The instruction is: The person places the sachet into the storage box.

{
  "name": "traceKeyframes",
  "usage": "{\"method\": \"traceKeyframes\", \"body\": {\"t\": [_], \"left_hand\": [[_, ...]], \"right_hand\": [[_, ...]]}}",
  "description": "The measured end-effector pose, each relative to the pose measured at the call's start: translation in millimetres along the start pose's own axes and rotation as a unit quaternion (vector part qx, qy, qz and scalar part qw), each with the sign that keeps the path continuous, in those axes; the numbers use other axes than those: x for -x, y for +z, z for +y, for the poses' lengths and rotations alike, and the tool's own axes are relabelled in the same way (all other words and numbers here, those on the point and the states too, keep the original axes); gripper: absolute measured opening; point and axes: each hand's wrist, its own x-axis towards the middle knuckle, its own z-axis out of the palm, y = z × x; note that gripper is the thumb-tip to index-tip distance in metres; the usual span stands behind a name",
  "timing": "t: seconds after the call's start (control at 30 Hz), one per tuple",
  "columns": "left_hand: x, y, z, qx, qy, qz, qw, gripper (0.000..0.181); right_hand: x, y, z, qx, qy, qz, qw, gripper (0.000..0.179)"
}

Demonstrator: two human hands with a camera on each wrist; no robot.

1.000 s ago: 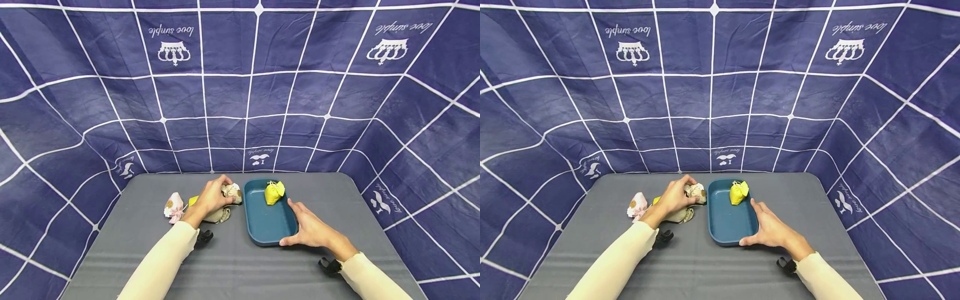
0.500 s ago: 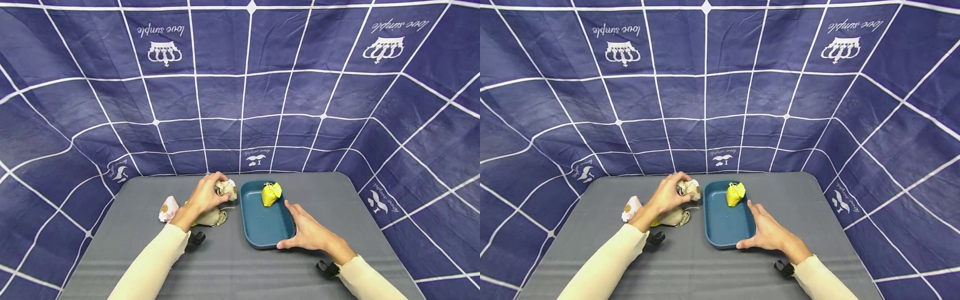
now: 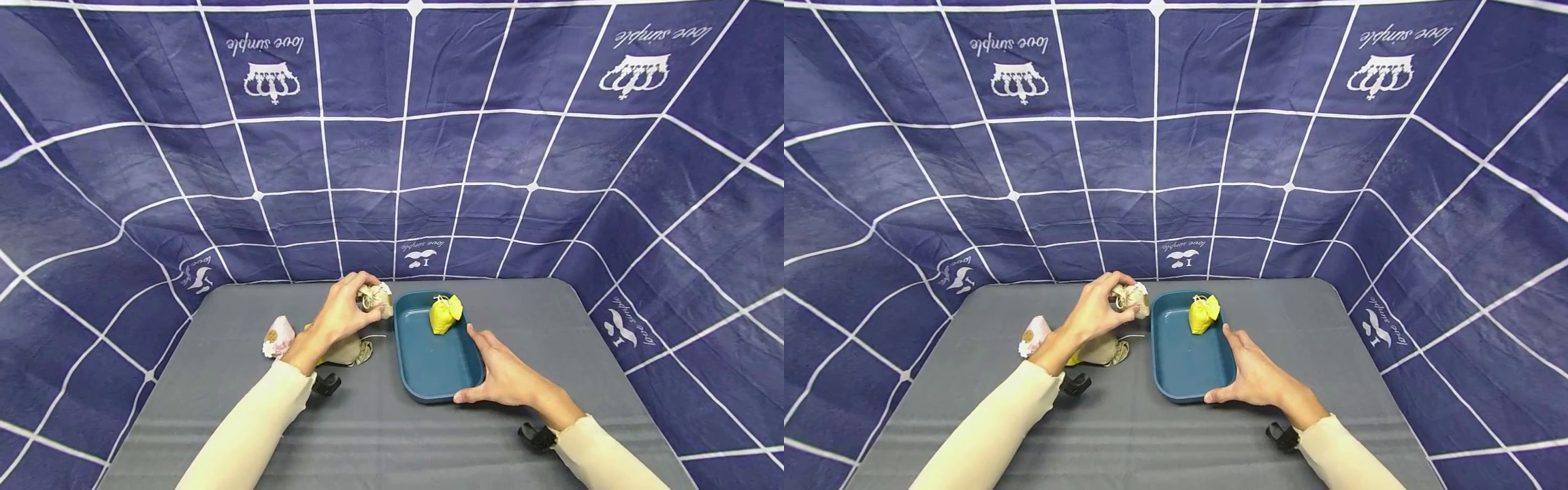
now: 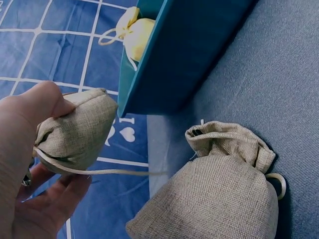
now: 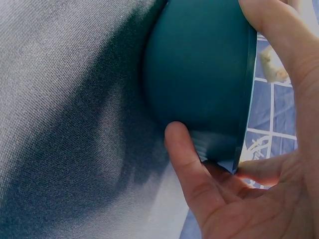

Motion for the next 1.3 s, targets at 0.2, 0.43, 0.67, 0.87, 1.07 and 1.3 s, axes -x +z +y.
{"method": "traceKeyframes", "body": {"t": [0.2, 0.43, 0.67, 0.87, 1.07, 1.3], "left_hand": [[-2.1, 1.2, 4.9, 0.013, 0.006, 0.011, 0.9998, 0.05], [-3.8, 3.5, 11.9, 0.047, 0.017, 0.016, 0.9986, 0.062], [-5.6, 5.5, 16.3, 0.056, 0.009, 0.008, 0.9984, 0.069], [-8.1, 10.6, 20.9, 0.065, 0.0, 0.004, 0.9979, 0.068], [-14.0, 19.9, 27.7, 0.082, 0.016, -0.002, 0.9965, 0.062], [-21.0, 32.9, 33.3, 0.091, 0.03, -0.012, 0.9954, 0.056]], "right_hand": [[-1.6, -1.8, -0.2, 0.001, 0.0, -0.007, 1.0, 0.15], [0.9, -3.2, -1.9, 0.002, 0.008, -0.015, 0.9999, 0.15], [2.3, -2.6, -0.5, 0.002, 0.016, -0.01, 0.9998, 0.15], [-0.8, -0.8, -0.3, 0.001, 0.01, -0.008, 0.9999, 0.15], [-0.8, -0.2, 1.8, 0.003, 0.006, -0.007, 1.0, 0.15], [-0.3, 0.6, 2.3, 0.003, 0.007, -0.009, 0.9999, 0.15]]}}
